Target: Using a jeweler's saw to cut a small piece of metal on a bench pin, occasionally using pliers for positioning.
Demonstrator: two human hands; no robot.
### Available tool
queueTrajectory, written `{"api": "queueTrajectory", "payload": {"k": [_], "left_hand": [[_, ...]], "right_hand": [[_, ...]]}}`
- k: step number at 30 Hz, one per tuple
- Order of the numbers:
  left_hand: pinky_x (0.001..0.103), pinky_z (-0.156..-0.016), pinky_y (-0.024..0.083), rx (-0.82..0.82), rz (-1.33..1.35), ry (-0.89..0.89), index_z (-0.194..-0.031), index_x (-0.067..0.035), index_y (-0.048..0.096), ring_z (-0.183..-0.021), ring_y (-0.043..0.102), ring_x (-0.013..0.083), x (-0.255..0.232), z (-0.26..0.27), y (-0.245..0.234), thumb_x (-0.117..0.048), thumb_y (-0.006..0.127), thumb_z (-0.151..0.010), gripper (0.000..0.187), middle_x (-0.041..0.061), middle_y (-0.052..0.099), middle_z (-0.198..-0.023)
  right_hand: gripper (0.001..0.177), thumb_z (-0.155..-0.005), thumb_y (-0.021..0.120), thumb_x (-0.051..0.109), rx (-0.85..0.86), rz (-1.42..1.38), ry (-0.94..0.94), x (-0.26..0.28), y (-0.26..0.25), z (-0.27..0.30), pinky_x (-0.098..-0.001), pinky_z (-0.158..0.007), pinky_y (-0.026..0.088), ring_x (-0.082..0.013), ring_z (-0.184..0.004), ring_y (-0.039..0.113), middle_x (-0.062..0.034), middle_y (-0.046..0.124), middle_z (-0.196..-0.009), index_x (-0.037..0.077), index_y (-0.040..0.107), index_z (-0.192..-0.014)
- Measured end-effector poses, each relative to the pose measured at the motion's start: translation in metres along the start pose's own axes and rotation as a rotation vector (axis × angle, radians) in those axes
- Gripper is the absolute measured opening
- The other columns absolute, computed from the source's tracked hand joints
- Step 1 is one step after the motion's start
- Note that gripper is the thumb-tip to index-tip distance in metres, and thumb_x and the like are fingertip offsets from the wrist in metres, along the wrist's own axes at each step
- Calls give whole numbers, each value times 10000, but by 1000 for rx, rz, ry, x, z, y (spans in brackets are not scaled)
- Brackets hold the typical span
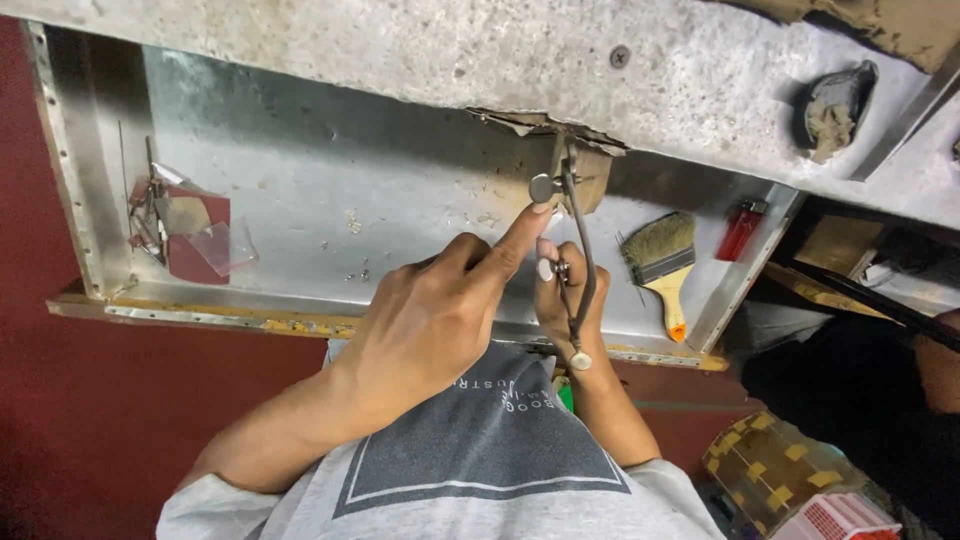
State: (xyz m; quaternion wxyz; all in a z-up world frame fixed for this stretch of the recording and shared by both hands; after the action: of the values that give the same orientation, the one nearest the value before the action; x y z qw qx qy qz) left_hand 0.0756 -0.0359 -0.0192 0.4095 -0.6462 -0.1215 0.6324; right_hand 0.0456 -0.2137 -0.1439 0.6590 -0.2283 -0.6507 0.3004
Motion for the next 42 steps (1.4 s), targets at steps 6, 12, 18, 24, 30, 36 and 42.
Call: {"api": "queueTrajectory", "payload": {"k": [6,12,18,24,30,36,42], "left_hand": [[530,-482,506,51,-19,-63,-1630,-223,350,-520,568,401,4,3,10,-110,514,-1019,643,64,548,-900],[522,-447,484,38,25,-46,-1633,-205,337,-491,528,379,6,1,8,-72,515,-1018,654,77,575,-905],[468,-421,462,18,-9,-24,-1632,-217,345,-490,463,330,4,0,6,-57,585,-1002,693,53,569,-877],[509,-464,488,46,24,-38,-1633,-209,342,-514,522,354,6,0,12,-29,563,-946,744,70,573,-911],[415,-401,418,51,51,-34,-1603,-217,364,-481,446,289,4,-3,4,-95,556,-1073,577,44,547,-841],[500,-442,472,68,62,-61,-1607,-204,405,-454,514,341,6,-3,6,-83,509,-1006,622,38,570,-834],[454,-448,479,3,141,-19,-1599,-185,398,-513,498,306,6,-3,1,-82,540,-1065,562,75,615,-922]], "right_hand": [[319,-1058,452,153,26,-32,-85,7,9,-38,-379,-506,309,-170,-510,405,-54,427,-597,90,448,-746],[130,-878,525,84,-98,68,-47,-14,3,-17,-354,-457,266,-130,-487,288,10,313,-558,117,448,-778],[351,-1031,447,190,-23,-1,-152,-2,-3,-22,-337,-494,218,-133,-526,213,2,256,-605,134,292,-721],[364,-962,454,112,-75,199,-277,11,5,-41,-388,-496,290,-195,-404,311,10,286,-490,164,314,-630],[505,-1072,520,301,0,-14,42,-4,-16,-13,-340,-481,199,-113,-496,247,3,257,-550,121,303,-653],[494,-953,529,55,-29,-107,-242,26,-7,-56,-350,-461,142,-118,-475,193,20,217,-526,141,225,-574],[338,-1033,472,335,44,-75,-32,-8,-2,-13,-327,-438,290,-86,-476,387,32,410,-575,112,553,-792]]}}
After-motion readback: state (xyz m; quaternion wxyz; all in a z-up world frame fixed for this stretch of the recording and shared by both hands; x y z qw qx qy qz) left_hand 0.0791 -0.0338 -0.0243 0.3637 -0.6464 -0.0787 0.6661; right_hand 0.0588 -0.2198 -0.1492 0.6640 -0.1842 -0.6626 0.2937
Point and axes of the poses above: each hand's wrist, its own z-axis away from the middle knuckle, its own y-axis out of the palm, x = y × z, the point moved 10 cm from there along -z, towards the middle knuckle
